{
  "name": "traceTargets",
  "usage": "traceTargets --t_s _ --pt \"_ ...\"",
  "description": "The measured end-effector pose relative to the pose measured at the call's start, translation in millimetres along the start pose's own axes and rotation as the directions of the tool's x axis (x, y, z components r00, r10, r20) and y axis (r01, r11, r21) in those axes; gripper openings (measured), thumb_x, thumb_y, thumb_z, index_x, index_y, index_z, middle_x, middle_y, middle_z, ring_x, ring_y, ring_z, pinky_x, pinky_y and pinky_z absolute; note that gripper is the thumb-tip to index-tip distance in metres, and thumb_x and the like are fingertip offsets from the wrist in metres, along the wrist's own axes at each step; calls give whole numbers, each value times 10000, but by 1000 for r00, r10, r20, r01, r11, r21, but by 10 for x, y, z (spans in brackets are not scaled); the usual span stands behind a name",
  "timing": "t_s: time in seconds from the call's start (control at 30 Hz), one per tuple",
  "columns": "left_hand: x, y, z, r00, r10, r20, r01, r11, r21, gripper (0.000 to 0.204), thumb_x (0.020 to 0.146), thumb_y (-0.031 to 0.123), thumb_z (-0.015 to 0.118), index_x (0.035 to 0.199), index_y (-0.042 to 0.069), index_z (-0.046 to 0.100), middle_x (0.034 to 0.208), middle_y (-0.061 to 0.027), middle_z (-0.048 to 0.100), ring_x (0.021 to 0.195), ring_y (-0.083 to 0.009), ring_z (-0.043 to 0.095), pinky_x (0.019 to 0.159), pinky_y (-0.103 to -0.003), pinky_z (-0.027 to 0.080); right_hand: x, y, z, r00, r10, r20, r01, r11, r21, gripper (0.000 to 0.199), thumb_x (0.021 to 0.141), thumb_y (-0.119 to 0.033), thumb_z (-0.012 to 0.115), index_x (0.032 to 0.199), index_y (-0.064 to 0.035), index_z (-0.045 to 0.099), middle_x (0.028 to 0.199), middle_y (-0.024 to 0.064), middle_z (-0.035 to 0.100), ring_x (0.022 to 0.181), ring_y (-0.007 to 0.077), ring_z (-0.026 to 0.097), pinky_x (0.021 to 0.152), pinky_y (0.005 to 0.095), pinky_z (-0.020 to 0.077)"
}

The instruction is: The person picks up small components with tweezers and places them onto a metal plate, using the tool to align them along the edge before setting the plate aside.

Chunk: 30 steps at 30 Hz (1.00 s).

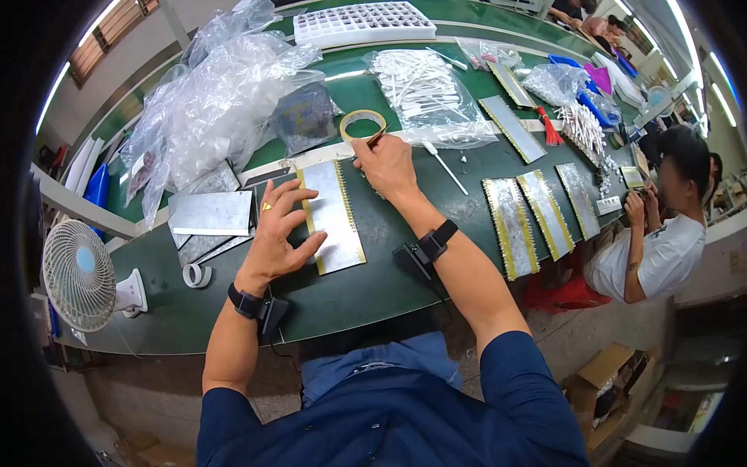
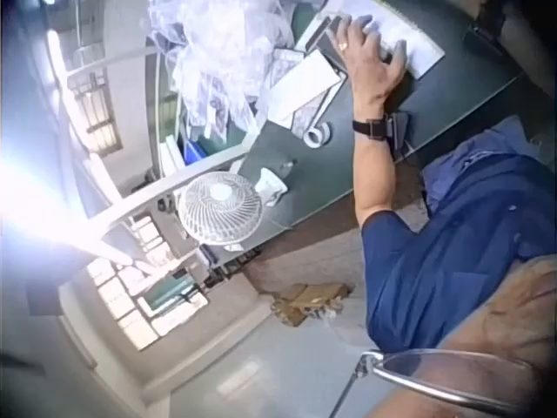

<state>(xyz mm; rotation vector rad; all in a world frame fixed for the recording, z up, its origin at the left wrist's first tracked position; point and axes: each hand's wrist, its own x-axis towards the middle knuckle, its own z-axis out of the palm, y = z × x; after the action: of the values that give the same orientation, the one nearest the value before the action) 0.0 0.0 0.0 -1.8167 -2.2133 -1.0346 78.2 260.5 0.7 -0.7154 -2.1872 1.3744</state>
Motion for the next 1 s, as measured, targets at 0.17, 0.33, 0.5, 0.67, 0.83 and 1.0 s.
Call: traceTargets --t_s 0.17,0.33,0.5,0.67,0.83,1.0 --pt "-45 -15 48 1000 10 -27 -11 1000 -24 295 874 244 873 868 43 658 1390 -103 692 1454 -404 537 1318 -681 243 -2 -64 60 999 11 -30 -12 999 -41 417 1022 -339 757 965 72 799 797 103 820 697 147 758 675 309 593" --pt "-22 3 111 998 -6 -63 3 999 -50 282 877 191 862 860 27 634 1369 -98 709 1425 -415 565 1307 -689 260 29 -3 52 999 -18 -46 13 995 -100 383 1027 -316 745 980 60 800 811 98 823 695 139 750 669 308 587" --pt "-59 22 147 995 -32 -94 25 997 -68 225 900 131 845 863 35 644 1306 -82 736 1391 -390 602 1299 -677 289 -92 163 -26 998 -57 25 58 997 -57 297 1055 -253 731 1037 35 797 843 69 822 725 121 736 679 286 577" --pt "-44 70 129 992 -39 -118 30 997 -72 198 919 115 825 824 44 666 1216 -64 758 1349 -355 635 1294 -640 320 -552 -85 -247 988 -98 121 91 994 61 184 1063 -142 747 1105 32 785 943 70 826 819 114 741 728 279 585" --pt "-1 151 97 984 -45 -175 27 994 -104 205 919 89 829 789 53 674 1177 -46 779 1306 -332 667 1278 -631 352 -924 -116 -313 867 -453 207 436 891 125 138 1021 -27 782 1143 36 772 1051 109 819 931 173 774 799 310 610" --pt "30 199 92 983 -21 -184 -3 992 -128 262 908 66 856 744 37 654 1166 -45 796 1262 -324 701 1256 -624 392 -998 -104 -253 715 -655 244 649 752 116 134 996 -2 799 1122 36 771 1078 129 807 961 237 789 831 339 625"
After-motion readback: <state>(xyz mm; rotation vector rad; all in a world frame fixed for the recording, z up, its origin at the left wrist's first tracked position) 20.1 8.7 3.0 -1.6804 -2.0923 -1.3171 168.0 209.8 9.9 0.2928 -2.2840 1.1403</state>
